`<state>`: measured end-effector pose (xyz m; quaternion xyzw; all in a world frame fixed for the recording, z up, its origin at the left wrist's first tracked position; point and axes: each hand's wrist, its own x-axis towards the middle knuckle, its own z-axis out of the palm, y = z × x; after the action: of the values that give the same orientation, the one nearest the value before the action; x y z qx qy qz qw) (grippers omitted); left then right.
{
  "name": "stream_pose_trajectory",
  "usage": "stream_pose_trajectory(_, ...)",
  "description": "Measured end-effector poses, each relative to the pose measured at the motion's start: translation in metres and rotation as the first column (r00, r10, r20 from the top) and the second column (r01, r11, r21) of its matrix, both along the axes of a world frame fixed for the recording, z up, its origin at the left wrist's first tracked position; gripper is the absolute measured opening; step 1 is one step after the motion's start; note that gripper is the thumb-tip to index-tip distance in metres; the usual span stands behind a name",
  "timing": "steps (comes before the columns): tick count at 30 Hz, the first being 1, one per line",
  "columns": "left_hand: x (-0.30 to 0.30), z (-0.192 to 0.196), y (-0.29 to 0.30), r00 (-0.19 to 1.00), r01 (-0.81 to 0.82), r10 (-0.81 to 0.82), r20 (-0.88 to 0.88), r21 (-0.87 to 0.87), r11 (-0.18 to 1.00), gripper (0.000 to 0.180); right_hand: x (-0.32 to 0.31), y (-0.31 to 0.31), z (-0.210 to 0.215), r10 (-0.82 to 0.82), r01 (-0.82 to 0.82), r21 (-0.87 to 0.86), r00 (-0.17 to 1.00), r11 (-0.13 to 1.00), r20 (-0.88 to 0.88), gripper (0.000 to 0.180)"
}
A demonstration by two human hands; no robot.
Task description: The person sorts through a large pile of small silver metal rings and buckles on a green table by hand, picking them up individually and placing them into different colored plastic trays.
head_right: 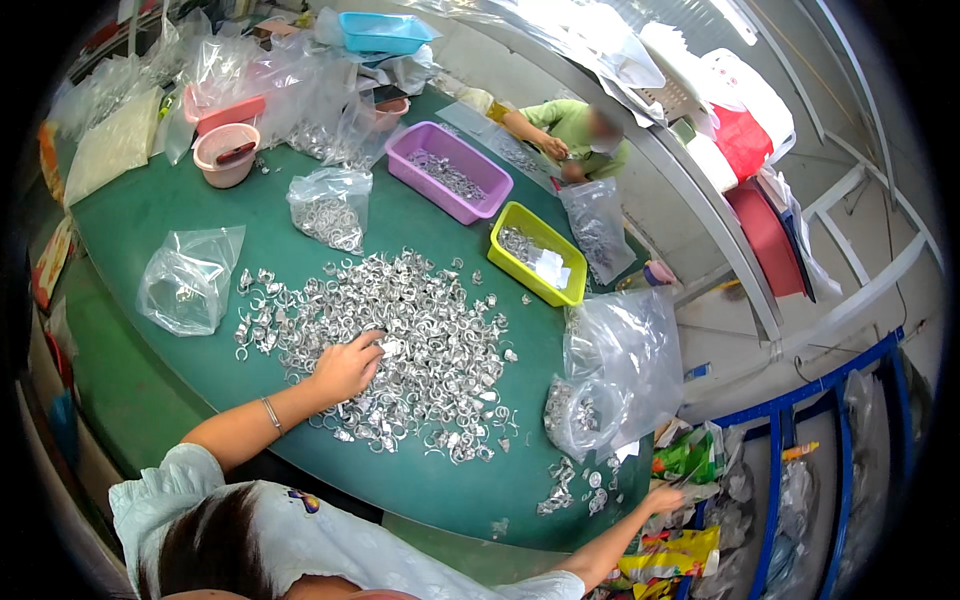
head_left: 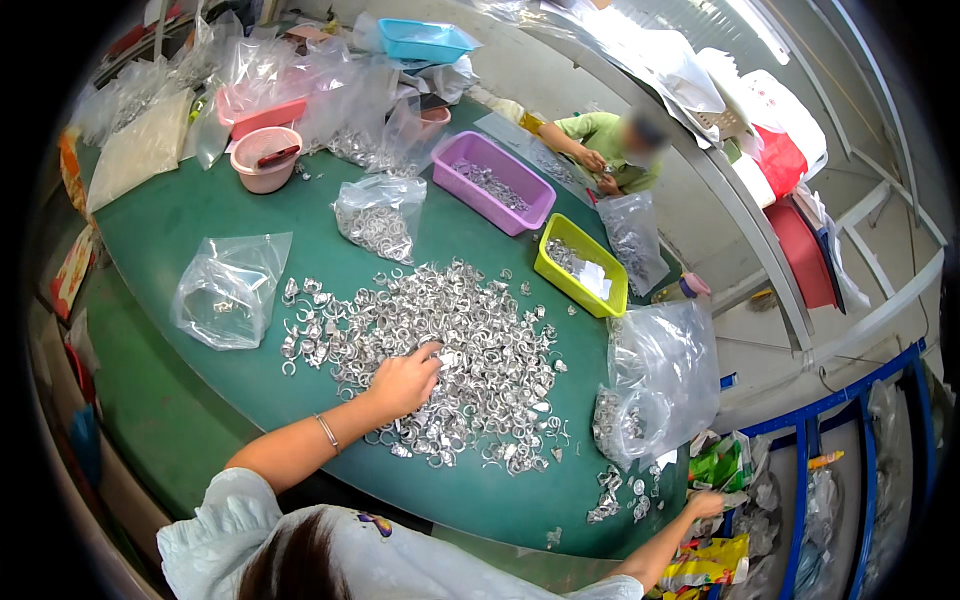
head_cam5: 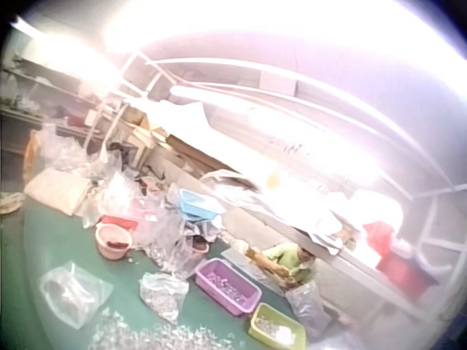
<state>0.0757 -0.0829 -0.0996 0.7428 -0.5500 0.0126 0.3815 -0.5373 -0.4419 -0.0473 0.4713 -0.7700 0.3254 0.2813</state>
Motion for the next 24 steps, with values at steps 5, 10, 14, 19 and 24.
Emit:
stream_pose_trajectory(5,0.002,-0.003,-0.003,1.000,0.023,-0.024,-0.018,-0.027,0.999,0.011,0.115,-0.003,0.117,0.662,-0.682,-0.127,0.731,0.721,-0.168,0.021)
stream_pose_trajectory(10,0.004,-0.002,-0.003,0.995,0.016,-0.019,-0.103,-0.031,0.999,0.010,0.311,0.013,0.157,0.746,-0.712,0.272,0.517,0.647,-0.420,0.017)
stream_pose_trajectory(14,0.008,-0.006,-0.003,0.984,0.048,-0.056,-0.167,-0.051,0.998,0.011,0.440,-0.016,0.136,0.864,-0.796,0.347,0.410,0.495,-0.293,0.014)
stream_pose_trajectory(19,0.010,-0.003,-0.004,0.976,0.059,-0.061,-0.209,-0.016,0.998,0.013,0.542,-0.090,0.096,0.867,-0.803,0.353,0.496,0.480,-0.050,0.020)
stream_pose_trajectory(24,0.009,0.004,-0.004,0.976,0.064,-0.052,-0.210,0.049,0.997,0.015,0.605,-0.139,0.042,0.900,-0.893,0.141,0.436,0.427,0.032,0.020)
